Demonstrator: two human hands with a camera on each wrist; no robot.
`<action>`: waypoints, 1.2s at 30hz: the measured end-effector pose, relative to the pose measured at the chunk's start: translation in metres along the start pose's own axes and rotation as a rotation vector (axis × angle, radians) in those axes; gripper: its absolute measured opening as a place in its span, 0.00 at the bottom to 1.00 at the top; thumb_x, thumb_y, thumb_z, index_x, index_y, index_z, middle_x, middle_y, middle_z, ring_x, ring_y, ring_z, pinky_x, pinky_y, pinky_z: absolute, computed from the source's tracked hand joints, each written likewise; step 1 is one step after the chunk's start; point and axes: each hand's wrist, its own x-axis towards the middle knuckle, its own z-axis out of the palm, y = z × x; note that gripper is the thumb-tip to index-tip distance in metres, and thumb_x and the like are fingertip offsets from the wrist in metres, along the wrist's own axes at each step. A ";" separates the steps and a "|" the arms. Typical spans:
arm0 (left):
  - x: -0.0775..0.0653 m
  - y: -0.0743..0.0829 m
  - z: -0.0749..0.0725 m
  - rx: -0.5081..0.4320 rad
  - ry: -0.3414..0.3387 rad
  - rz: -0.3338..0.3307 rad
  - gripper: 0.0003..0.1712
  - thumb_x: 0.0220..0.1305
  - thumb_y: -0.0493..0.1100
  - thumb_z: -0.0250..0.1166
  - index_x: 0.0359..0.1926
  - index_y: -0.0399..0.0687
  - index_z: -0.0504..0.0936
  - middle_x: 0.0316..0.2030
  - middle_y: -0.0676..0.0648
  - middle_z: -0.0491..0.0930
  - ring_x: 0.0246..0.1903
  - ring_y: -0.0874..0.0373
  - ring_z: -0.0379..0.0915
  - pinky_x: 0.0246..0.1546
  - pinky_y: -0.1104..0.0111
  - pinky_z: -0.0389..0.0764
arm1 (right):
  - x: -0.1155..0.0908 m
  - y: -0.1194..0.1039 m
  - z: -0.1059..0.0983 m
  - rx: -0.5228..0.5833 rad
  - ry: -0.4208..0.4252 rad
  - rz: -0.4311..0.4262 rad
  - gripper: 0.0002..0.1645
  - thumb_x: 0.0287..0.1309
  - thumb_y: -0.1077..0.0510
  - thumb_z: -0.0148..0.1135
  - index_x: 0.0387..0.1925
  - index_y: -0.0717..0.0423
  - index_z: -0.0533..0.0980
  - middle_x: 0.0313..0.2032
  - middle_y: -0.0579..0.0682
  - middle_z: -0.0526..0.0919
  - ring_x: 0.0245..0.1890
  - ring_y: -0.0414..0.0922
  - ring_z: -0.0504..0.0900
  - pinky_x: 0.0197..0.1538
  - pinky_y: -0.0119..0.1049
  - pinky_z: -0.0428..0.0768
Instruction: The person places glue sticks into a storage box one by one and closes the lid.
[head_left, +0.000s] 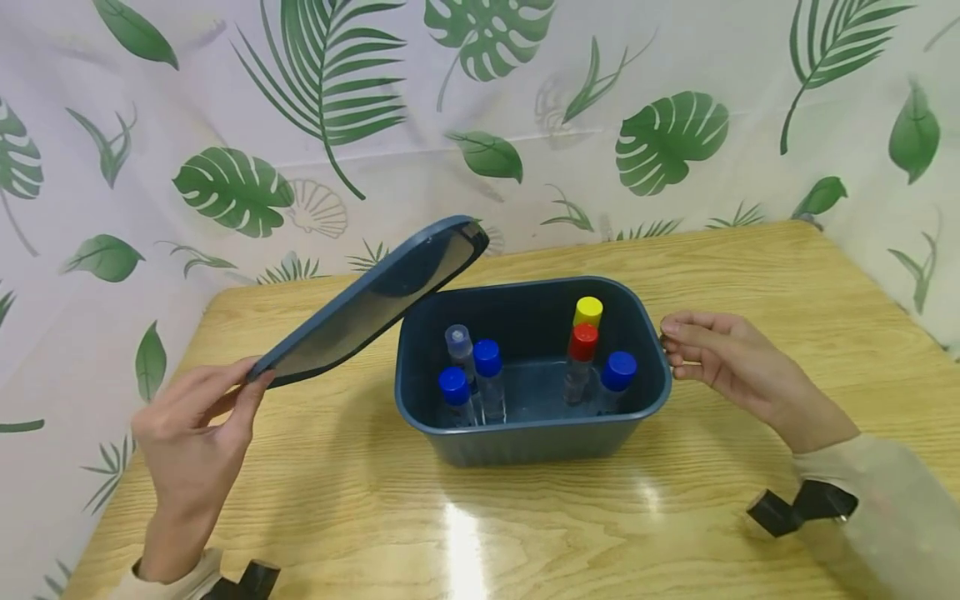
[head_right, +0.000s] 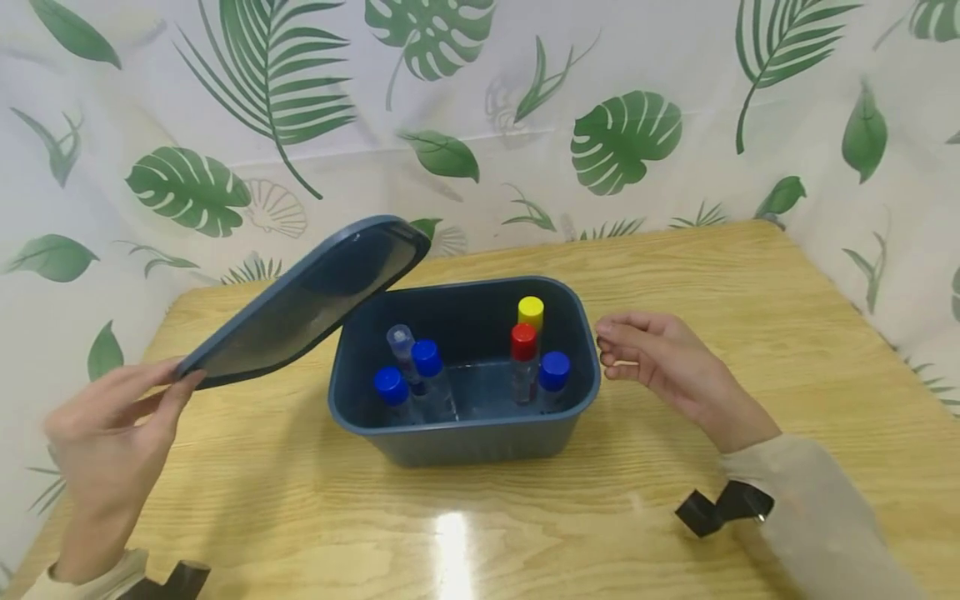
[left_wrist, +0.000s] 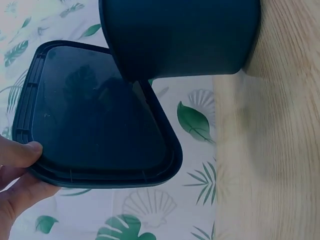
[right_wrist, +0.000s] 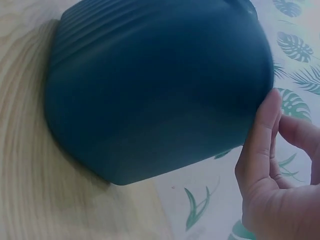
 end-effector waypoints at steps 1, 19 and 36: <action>0.000 0.000 0.003 0.010 0.002 0.028 0.05 0.52 0.28 0.71 0.31 0.27 0.86 0.26 0.39 0.84 0.34 0.76 0.78 0.34 0.86 0.77 | -0.001 -0.002 0.000 0.002 0.004 -0.002 0.19 0.73 0.68 0.40 0.42 0.59 0.80 0.34 0.49 0.82 0.32 0.41 0.83 0.39 0.31 0.84; 0.009 0.017 0.032 0.064 0.017 0.262 0.20 0.68 0.47 0.62 0.32 0.31 0.87 0.24 0.39 0.82 0.19 0.45 0.77 0.37 0.85 0.74 | 0.006 -0.026 0.011 0.026 -0.002 -0.029 0.19 0.72 0.70 0.41 0.41 0.63 0.80 0.33 0.51 0.82 0.30 0.42 0.81 0.37 0.30 0.84; 0.015 0.032 0.052 0.025 0.080 0.484 0.11 0.66 0.34 0.62 0.29 0.30 0.86 0.23 0.38 0.80 0.23 0.43 0.78 0.41 0.74 0.81 | 0.012 -0.031 0.024 0.037 -0.059 -0.009 0.18 0.73 0.68 0.42 0.45 0.65 0.80 0.37 0.53 0.85 0.36 0.44 0.85 0.42 0.32 0.84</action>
